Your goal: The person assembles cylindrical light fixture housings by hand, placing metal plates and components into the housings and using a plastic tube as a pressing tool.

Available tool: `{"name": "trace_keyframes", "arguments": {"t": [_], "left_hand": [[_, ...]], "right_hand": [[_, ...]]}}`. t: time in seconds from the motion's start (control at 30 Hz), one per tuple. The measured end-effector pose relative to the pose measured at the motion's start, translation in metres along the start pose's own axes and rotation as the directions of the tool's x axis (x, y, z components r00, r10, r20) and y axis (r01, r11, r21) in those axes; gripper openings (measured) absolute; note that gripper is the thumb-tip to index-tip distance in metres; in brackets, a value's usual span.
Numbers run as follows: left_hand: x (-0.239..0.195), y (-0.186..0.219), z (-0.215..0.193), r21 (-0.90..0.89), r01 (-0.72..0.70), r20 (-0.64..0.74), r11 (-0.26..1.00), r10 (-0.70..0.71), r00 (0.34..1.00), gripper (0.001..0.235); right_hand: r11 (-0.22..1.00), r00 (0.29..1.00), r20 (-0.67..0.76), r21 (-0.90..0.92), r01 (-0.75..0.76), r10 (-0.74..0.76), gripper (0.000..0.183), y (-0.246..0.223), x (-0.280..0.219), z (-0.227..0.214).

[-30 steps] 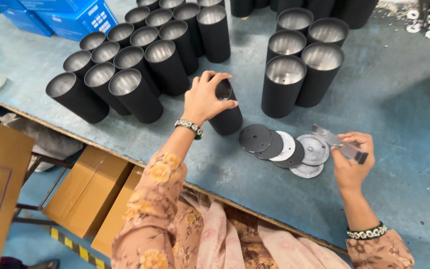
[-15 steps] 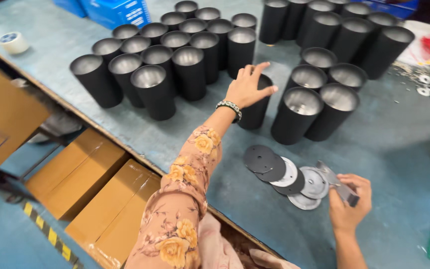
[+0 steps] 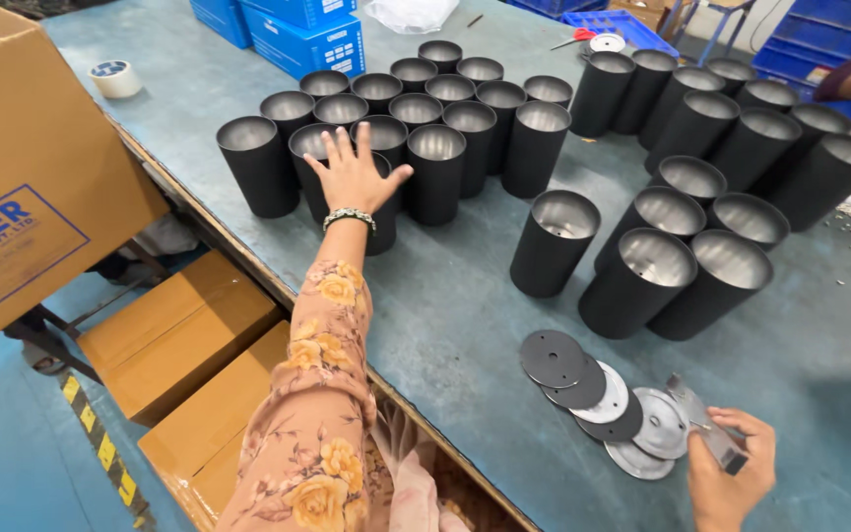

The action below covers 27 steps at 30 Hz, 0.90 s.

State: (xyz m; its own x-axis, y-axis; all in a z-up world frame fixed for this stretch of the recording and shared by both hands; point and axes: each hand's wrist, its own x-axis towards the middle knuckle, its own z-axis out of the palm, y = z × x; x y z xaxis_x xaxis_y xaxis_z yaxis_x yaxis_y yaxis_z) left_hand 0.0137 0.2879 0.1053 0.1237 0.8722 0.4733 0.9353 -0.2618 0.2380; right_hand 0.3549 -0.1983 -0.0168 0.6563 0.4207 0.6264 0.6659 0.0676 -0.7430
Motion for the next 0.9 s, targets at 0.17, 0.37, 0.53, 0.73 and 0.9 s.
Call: {"name": "trace_keyframes", "arguments": {"t": [0.17, 0.37, 0.53, 0.73, 0.9], "left_hand": [[-0.012, 0.007, -0.024, 0.102, 0.016, 0.215, 0.995, -0.037, 0.976, 0.107], [-0.057, 0.012, -0.040, 0.015, -0.052, 0.038, 0.999, 0.051, 0.998, 0.087], [-0.104, 0.008, -0.064, -0.034, -0.267, -0.151, 0.963, 0.260, 0.954, 0.078], [-0.163, 0.019, -0.090, -0.523, -0.341, -0.175, 0.782, 0.293, 0.940, 0.076], [-0.211, 0.048, -0.060, -0.980, -0.117, -0.083, 0.163, 0.199, 0.977, 0.068]], "right_hand": [[0.950, 0.999, 0.031, 0.310, -0.045, 0.037, 0.032, 0.028, -0.004, -0.004], [0.916, 0.999, 0.017, 0.400, -0.038, 0.034, 0.035, 0.028, -0.003, -0.010], [0.933, 0.999, 0.018, 0.357, -0.049, 0.045, 0.035, 0.006, -0.006, -0.004], [0.885, 0.992, -0.004, 0.453, -0.108, 0.123, 0.030, 0.002, -0.001, -0.008], [0.716, 0.964, 0.077, 0.656, -0.240, 0.253, 0.027, 0.019, 0.000, -0.004]]}}
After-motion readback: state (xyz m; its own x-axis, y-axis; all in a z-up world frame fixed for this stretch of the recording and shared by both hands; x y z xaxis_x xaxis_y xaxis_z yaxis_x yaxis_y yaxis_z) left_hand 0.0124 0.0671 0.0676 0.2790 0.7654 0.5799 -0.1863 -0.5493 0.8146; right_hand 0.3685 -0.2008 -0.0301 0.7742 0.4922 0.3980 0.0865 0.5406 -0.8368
